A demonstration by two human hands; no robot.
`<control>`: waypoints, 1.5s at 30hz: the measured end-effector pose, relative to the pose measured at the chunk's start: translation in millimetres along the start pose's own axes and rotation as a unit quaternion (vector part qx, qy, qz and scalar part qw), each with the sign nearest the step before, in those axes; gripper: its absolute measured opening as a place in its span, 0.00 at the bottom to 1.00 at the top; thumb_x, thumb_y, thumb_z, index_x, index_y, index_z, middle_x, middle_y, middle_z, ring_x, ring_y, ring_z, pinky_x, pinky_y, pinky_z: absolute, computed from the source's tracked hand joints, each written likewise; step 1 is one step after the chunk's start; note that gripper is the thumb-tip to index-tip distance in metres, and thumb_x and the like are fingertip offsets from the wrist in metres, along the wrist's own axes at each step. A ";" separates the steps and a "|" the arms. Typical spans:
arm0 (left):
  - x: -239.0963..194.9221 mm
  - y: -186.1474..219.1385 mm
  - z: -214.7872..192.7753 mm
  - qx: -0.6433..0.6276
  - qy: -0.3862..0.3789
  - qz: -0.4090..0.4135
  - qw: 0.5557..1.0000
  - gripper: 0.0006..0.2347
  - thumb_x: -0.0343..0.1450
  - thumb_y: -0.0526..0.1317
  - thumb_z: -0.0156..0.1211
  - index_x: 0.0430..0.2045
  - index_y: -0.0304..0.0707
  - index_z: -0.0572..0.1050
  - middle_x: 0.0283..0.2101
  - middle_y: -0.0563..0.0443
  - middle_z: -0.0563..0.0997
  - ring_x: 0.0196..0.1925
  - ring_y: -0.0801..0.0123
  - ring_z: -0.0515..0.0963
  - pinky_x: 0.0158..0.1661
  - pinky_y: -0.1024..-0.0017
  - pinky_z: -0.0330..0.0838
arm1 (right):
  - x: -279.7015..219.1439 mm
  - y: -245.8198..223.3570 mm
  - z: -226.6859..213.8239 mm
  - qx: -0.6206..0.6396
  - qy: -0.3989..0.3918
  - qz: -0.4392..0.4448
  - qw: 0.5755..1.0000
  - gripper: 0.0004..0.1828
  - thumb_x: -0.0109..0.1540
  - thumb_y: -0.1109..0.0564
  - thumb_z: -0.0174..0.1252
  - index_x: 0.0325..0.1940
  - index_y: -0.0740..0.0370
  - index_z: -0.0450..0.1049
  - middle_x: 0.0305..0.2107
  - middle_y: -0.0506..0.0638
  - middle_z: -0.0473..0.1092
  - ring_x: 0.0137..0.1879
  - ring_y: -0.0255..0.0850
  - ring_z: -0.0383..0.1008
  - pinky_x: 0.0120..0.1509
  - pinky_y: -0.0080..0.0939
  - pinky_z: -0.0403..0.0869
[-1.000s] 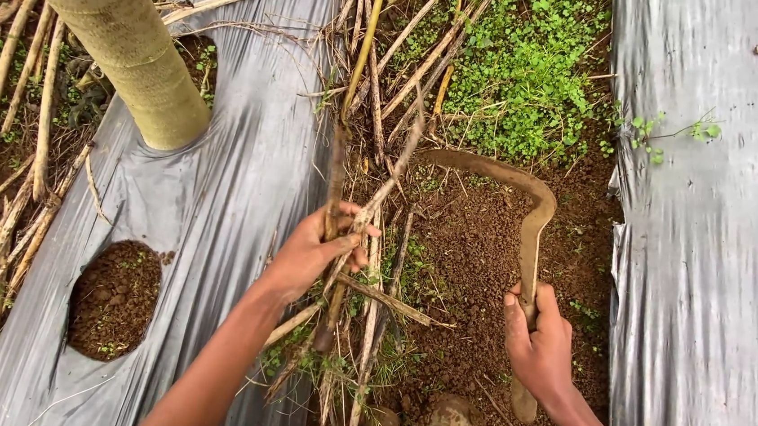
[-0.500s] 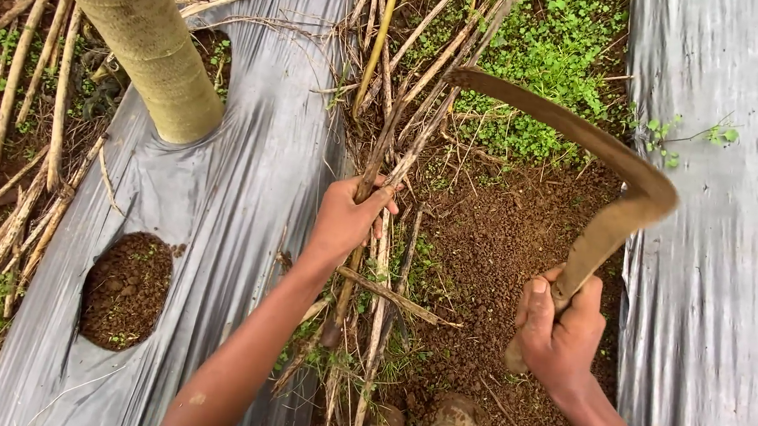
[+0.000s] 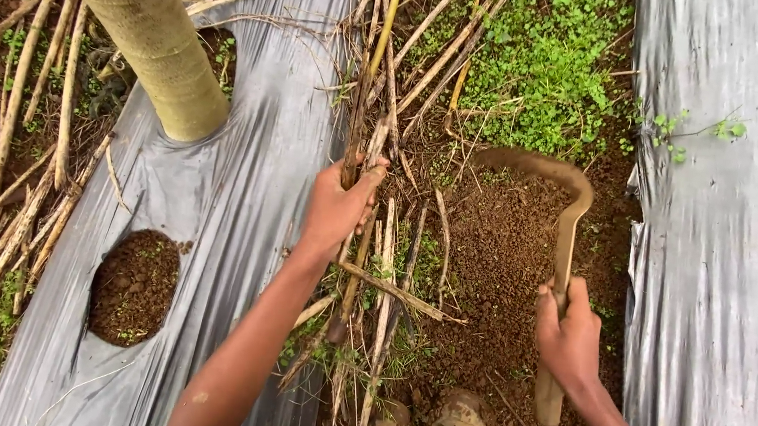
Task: Gathering dried stalks and clearing weeds from a planting bed using a sickle
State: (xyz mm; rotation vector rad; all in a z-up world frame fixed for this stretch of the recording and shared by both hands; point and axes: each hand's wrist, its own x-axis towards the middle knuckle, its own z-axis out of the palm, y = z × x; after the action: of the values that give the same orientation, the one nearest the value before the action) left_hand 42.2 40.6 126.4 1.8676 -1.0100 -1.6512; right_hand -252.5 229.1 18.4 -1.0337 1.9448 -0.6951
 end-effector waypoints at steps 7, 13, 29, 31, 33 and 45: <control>33.1 -40.9 63.6 0.164 -0.084 0.150 0.971 0.15 0.74 0.36 0.59 0.52 0.26 0.70 0.25 0.52 0.72 0.17 0.77 0.71 0.16 0.81 0.68 | 1.0 -36.7 6.9 0.067 0.050 0.007 0.996 0.06 0.72 0.67 0.43 0.50 0.69 0.65 0.18 0.53 0.66 0.16 0.40 0.65 0.19 0.41 0.70; 48.8 -70.8 129.4 0.456 -0.120 0.184 0.862 0.24 0.73 0.45 0.63 0.57 0.26 0.66 0.31 0.42 0.76 0.22 0.66 0.77 0.20 0.69 0.72 | -0.9 -29.5 3.9 0.100 0.060 -0.011 0.993 0.04 0.71 0.65 0.43 0.48 0.69 0.63 0.15 0.52 0.63 0.12 0.40 0.65 0.16 0.40 0.69; -30.0 -21.9 47.3 0.374 -0.037 0.199 0.905 0.28 0.69 0.21 0.48 0.68 0.22 0.52 0.47 0.24 0.77 0.31 0.54 0.81 0.26 0.66 0.75 | 2.9 -18.6 1.4 0.102 0.062 -0.023 0.993 0.03 0.71 0.68 0.43 0.48 0.70 0.63 0.17 0.52 0.61 0.13 0.41 0.64 0.15 0.42 0.68; -31.5 -40.2 33.0 0.380 -0.027 0.164 0.910 0.29 0.70 0.22 0.46 0.69 0.22 0.50 0.48 0.25 0.76 0.33 0.55 0.80 0.28 0.66 0.74 | 1.9 -19.9 2.1 0.103 0.052 -0.020 0.993 0.03 0.71 0.68 0.43 0.48 0.70 0.63 0.17 0.51 0.61 0.13 0.41 0.64 0.15 0.41 0.68; -30.0 -61.5 21.8 0.462 -0.019 0.131 0.877 0.29 0.70 0.26 0.43 0.70 0.21 0.49 0.47 0.28 0.76 0.40 0.51 0.79 0.31 0.60 0.75 | 1.2 -22.8 4.9 0.105 0.050 -0.025 0.993 0.04 0.71 0.68 0.43 0.49 0.70 0.63 0.17 0.51 0.62 0.14 0.40 0.65 0.16 0.40 0.69; -60.3 -71.2 14.5 0.534 -0.053 0.085 0.839 0.36 0.74 0.57 0.52 0.71 0.29 0.50 0.73 0.20 0.47 0.74 0.31 0.46 0.66 0.36 0.45 | -4.3 -20.0 13.2 0.098 0.030 -0.033 0.994 0.04 0.71 0.68 0.44 0.49 0.71 0.64 0.16 0.51 0.62 0.13 0.41 0.64 0.16 0.41 0.68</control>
State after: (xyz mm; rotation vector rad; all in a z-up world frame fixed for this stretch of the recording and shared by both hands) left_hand 43.3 133.6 109.9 2.1629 -2.4100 -1.1205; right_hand -231.7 221.2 28.3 -0.9677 1.8565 -0.9444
